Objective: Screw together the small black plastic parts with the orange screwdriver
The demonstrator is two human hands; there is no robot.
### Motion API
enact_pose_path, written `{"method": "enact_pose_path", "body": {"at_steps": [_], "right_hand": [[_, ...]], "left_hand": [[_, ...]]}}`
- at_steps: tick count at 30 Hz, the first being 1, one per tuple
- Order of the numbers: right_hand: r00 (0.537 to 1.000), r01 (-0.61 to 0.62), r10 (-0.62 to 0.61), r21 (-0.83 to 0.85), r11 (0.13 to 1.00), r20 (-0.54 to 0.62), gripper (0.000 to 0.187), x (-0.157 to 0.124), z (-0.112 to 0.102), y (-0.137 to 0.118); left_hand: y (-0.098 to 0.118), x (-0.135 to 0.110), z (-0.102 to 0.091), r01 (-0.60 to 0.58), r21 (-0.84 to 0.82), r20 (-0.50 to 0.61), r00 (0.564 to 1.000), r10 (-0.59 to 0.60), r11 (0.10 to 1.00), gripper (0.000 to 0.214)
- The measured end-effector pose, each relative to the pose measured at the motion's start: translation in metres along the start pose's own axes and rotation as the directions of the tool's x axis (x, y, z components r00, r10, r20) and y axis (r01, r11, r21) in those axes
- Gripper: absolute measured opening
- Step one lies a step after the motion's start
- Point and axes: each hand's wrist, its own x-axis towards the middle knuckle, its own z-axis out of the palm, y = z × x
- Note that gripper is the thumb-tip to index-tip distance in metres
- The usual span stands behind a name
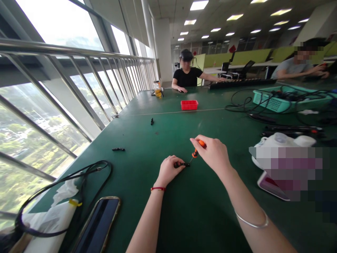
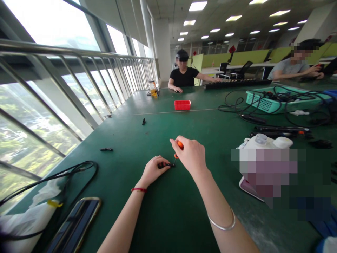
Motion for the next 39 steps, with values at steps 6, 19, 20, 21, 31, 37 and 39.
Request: {"method": "enact_pose_path", "body": {"at_steps": [6,19,20,21,31,37,39], "right_hand": [[0.998,0.038,-0.038,0.001,0.999,-0.044,0.02,-0.001,0.001,-0.002],[0.996,0.055,-0.055,-0.001,0.998,-0.074,0.033,-0.005,0.004,-0.01],[0.997,0.041,-0.042,-0.015,0.999,-0.063,0.038,-0.005,0.004,-0.01],[0.998,0.032,-0.034,-0.026,0.999,-0.058,0.038,-0.006,0.004,-0.011],[0.999,-0.017,0.014,-0.064,0.998,-0.038,0.037,-0.006,0.003,-0.015],[0.995,-0.016,0.012,-0.039,0.999,-0.097,0.02,-0.005,0.002,-0.013],[0.997,-0.014,0.011,-0.041,0.999,-0.073,0.018,-0.006,0.002,-0.013]], "left_hand": [[0.0,0.001,0.0,-0.01,0.0,0.001,1.0,0.01,1.0,0.012],[-0.004,0.001,0.003,-0.01,-0.008,-0.002,1.0,0.01,1.0,0.012],[-0.003,0.001,0.002,-0.007,-0.009,-0.003,1.0,0.007,1.0,0.012],[-0.003,0.001,0.002,-0.005,-0.01,-0.005,1.0,0.005,1.0,0.012],[-0.002,0.002,0.002,-0.003,-0.009,-0.001,1.0,0.003,1.0,0.012],[0.0,0.002,0.001,0.007,-0.002,0.002,1.0,-0.007,1.0,0.012],[0.0,0.002,0.001,0.004,-0.004,0.004,1.0,-0.004,1.0,0.012]]}}
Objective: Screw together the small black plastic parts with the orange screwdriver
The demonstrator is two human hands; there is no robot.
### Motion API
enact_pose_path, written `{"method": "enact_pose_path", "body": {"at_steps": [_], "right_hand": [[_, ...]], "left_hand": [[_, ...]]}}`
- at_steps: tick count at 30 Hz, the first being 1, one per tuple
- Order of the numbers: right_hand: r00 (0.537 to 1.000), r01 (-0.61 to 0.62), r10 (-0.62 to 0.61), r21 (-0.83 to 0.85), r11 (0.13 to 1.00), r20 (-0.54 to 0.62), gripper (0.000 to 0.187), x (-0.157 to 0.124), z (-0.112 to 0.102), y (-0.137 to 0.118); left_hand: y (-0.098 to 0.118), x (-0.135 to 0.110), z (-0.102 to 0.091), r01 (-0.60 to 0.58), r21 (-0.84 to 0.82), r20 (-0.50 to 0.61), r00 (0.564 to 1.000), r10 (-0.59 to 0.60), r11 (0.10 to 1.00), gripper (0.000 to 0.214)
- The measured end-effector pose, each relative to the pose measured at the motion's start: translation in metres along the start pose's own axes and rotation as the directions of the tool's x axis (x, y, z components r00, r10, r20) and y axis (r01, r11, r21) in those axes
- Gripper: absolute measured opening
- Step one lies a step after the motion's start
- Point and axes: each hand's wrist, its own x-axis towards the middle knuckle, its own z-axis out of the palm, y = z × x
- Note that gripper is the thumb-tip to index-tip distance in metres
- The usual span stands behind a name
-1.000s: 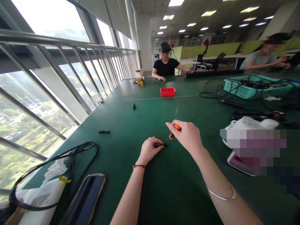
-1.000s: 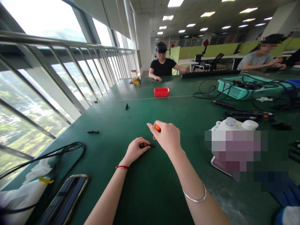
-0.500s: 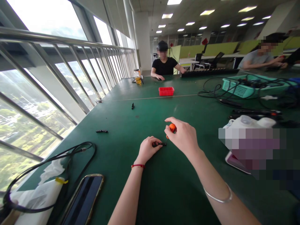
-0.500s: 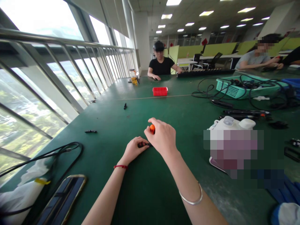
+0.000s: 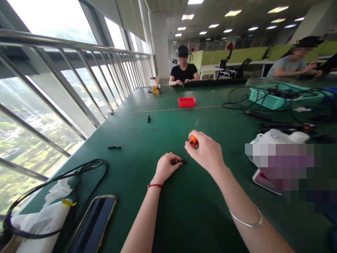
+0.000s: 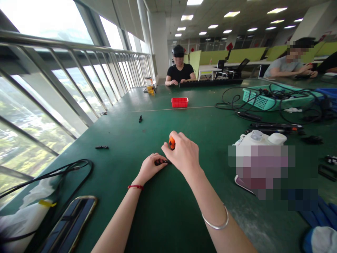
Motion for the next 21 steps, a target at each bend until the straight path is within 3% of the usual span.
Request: {"method": "enact_pose_path", "body": {"at_steps": [3,7,10,14,18,21], "right_hand": [[0.999,-0.029,0.03,-0.019,0.999,0.021,0.034,-0.0002,-0.0001,0.0004],[0.999,-0.027,0.027,-0.006,1.0,-0.022,0.015,-0.0004,0.0,0.0003],[1.0,0.001,-0.001,0.016,1.0,-0.022,0.018,-0.0003,0.0006,0.0007],[1.0,-0.027,0.027,-0.004,1.0,0.009,0.036,0.0008,0.0016,0.0027],[0.999,-0.033,0.033,0.014,0.999,-0.009,0.014,0.0017,-0.0002,0.0036],[1.0,-0.001,0.001,0.04,0.999,-0.001,0.021,0.0017,-0.0009,0.0041]], "left_hand": [[0.0001,-0.0005,-0.0002,0.002,-0.007,0.0,1.0,-0.002,1.0,0.013],[-0.0004,-0.0001,0.0002,0.001,-0.004,-0.001,1.0,-0.001,1.0,0.012],[-0.0012,0.0008,0.001,-0.007,0.001,0.0,1.0,0.007,1.0,0.012],[-0.0014,0.0008,0.0012,-0.008,-0.008,0.001,1.0,0.008,1.0,0.013],[-0.0003,0.0003,0.0003,0.005,0.001,0.008,1.0,-0.005,1.0,0.013],[0.0004,0.0004,0.0001,0.004,0.012,0.012,1.0,-0.004,1.0,0.014]]}}
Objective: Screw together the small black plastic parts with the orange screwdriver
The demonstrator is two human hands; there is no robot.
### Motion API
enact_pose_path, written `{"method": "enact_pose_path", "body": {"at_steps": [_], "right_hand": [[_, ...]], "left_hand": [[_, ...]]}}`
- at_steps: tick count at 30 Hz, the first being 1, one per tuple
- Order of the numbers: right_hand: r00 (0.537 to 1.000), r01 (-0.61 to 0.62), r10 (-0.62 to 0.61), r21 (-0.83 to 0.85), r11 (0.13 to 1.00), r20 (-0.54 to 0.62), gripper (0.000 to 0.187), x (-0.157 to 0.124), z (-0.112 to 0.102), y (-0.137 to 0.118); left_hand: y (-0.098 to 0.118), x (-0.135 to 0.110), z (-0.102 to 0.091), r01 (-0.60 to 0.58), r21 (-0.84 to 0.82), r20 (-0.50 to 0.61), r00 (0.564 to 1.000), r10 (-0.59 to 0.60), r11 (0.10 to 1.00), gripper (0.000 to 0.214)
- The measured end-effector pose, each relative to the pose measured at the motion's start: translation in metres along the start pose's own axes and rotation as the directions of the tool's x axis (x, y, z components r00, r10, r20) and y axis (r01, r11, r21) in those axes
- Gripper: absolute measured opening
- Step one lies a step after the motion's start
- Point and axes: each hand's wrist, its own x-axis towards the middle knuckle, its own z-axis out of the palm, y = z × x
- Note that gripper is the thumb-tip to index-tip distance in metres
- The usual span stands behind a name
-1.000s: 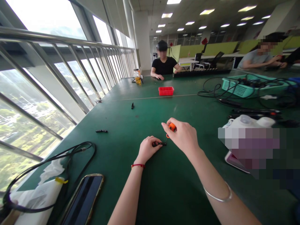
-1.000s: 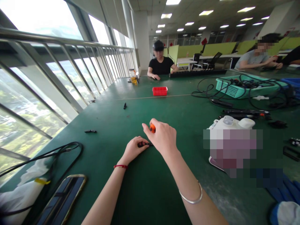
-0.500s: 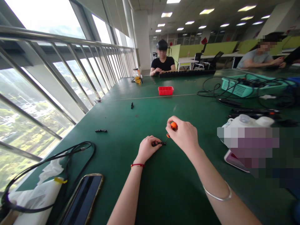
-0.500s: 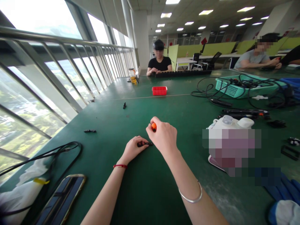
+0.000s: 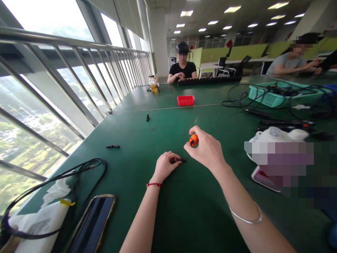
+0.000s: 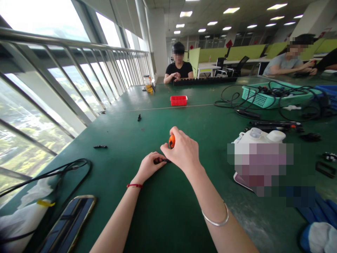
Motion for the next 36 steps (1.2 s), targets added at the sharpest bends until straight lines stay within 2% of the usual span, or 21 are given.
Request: {"method": "enact_pose_path", "body": {"at_steps": [5,8,11,13,17,20,22,24,28,32,36], "right_hand": [[1.0,-0.019,0.019,-0.023,1.0,0.009,0.034,0.0009,0.0042,0.0032],[0.999,-0.034,0.034,-0.021,0.999,-0.009,0.021,0.0012,0.005,0.0035],[0.999,-0.022,0.022,0.008,1.0,-0.026,0.027,0.001,0.0032,0.0025],[1.0,-0.017,0.017,-0.002,1.0,-0.01,0.024,0.0008,0.002,0.0023],[0.999,-0.036,0.038,-0.062,0.997,0.027,0.038,0.0012,0.0015,0.0032],[0.999,-0.033,0.034,-0.038,0.999,0.016,0.019,0.0015,0.0015,0.0031],[0.999,-0.02,0.02,0.005,1.0,0.026,0.021,0.0017,0.0011,0.0029],[0.998,-0.017,0.014,0.04,0.999,0.061,0.015,0.002,0.0004,0.0033],[0.993,-0.034,0.029,0.041,0.999,0.113,0.035,0.0028,-0.0003,0.0056],[0.997,-0.048,0.048,0.008,0.999,0.057,0.013,0.0028,0.0001,0.0058],[0.998,-0.019,0.018,0.021,1.0,0.061,0.019,0.0022,-0.0019,0.0051]], "left_hand": [[-0.0001,0.0002,0.0002,-0.003,-0.005,0.0,1.0,0.003,1.0,0.014],[-0.0002,0.0004,0.0001,0.005,-0.006,0.003,1.0,-0.005,1.0,0.014],[-0.0004,0.0004,0.0001,0.005,0.003,0.006,1.0,-0.005,1.0,0.014],[-0.0003,0.0004,0.0003,-0.003,0.004,0.003,1.0,0.003,1.0,0.014],[0.0004,0.0001,0.0003,-0.013,0.002,-0.006,1.0,0.013,1.0,0.014],[0.0012,0.0,-0.0004,-0.002,0.009,0.002,1.0,0.002,1.0,0.014],[0.0014,0.0,-0.0007,0.005,0.012,0.009,1.0,-0.005,1.0,0.014],[0.0014,0.0,-0.0008,0.005,0.012,0.012,1.0,-0.005,1.0,0.014],[0.0013,-0.0004,-0.0005,-0.005,0.005,0.002,1.0,0.005,1.0,0.014],[0.0023,-0.0009,-0.0009,-0.007,0.005,-0.009,1.0,0.007,1.0,0.012],[0.0032,-0.0011,-0.001,-0.007,0.005,-0.01,1.0,0.007,1.0,0.012]]}}
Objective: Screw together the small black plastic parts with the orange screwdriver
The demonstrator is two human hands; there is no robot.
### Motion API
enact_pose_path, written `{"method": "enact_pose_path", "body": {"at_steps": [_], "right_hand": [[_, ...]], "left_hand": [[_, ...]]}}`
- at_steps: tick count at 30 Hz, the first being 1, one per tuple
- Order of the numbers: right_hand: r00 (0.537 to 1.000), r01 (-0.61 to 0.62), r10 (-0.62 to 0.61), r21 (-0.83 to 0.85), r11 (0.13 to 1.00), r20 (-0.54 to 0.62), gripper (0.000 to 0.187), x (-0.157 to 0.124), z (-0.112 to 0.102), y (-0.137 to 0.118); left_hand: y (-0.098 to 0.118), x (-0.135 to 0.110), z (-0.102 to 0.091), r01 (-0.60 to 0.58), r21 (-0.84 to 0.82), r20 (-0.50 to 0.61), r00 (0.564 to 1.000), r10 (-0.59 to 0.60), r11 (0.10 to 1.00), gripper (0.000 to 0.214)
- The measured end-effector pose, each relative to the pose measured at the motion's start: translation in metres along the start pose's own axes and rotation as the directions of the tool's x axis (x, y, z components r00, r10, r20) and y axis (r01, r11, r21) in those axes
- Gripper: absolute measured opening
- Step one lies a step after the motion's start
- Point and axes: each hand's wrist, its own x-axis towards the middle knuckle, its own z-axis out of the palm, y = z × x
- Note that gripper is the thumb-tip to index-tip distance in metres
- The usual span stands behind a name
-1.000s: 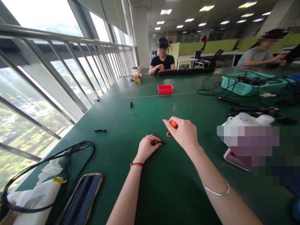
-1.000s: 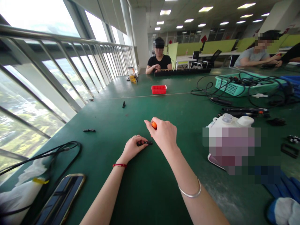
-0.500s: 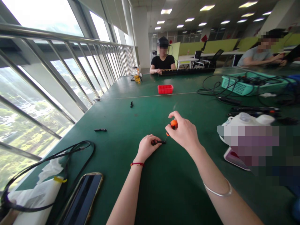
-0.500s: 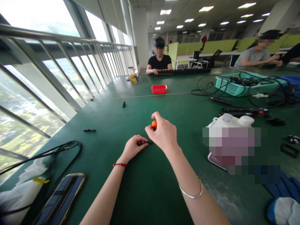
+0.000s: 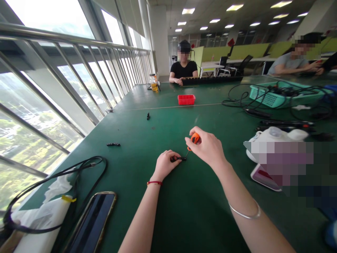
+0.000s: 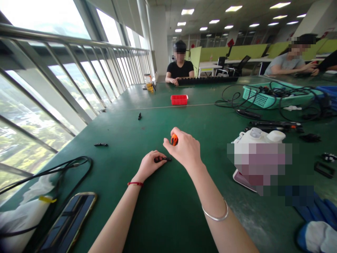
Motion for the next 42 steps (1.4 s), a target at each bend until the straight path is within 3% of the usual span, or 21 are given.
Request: {"method": "enact_pose_path", "body": {"at_steps": [3,6,12,14,17,21,26,42], "right_hand": [[0.999,-0.011,0.012,-0.023,1.0,0.035,0.034,-0.001,-0.003,0.0],[0.999,-0.019,0.021,-0.039,0.999,0.028,0.018,-0.001,-0.006,0.001],[0.998,-0.035,0.033,0.032,0.999,0.055,0.029,0.002,-0.003,0.004],[0.997,-0.065,0.063,0.048,0.997,0.036,0.031,0.003,-0.001,0.005],[0.997,-0.076,0.075,0.076,0.994,0.009,0.015,0.004,0.0,0.005],[0.999,-0.049,0.049,0.049,0.998,0.006,0.019,0.004,0.003,0.007],[0.993,-0.034,0.035,0.012,0.999,-0.113,0.025,0.003,0.006,0.006],[1.0,-0.001,0.003,0.041,0.999,-0.03,0.021,0.002,0.014,0.001]], "left_hand": [[0.0,0.0,0.0,0.007,0.003,-0.002,1.0,-0.007,1.0,0.012],[0.0,0.0,0.0,0.009,0.005,-0.003,1.0,-0.009,1.0,0.012],[0.0,-0.001,0.001,0.004,0.026,-0.016,1.0,-0.003,1.0,0.012],[0.001,0.0,0.003,0.021,0.045,-0.03,0.999,-0.02,0.999,0.012],[0.002,0.0,0.006,0.041,0.078,-0.053,0.998,-0.037,0.996,0.013],[0.002,0.001,0.007,0.032,0.087,-0.055,0.998,-0.028,0.996,0.014],[0.002,0.0,0.006,0.026,0.083,-0.058,0.998,-0.021,0.996,0.014],[0.001,0.0,0.007,0.012,0.09,-0.059,0.998,-0.007,0.996,0.014]]}}
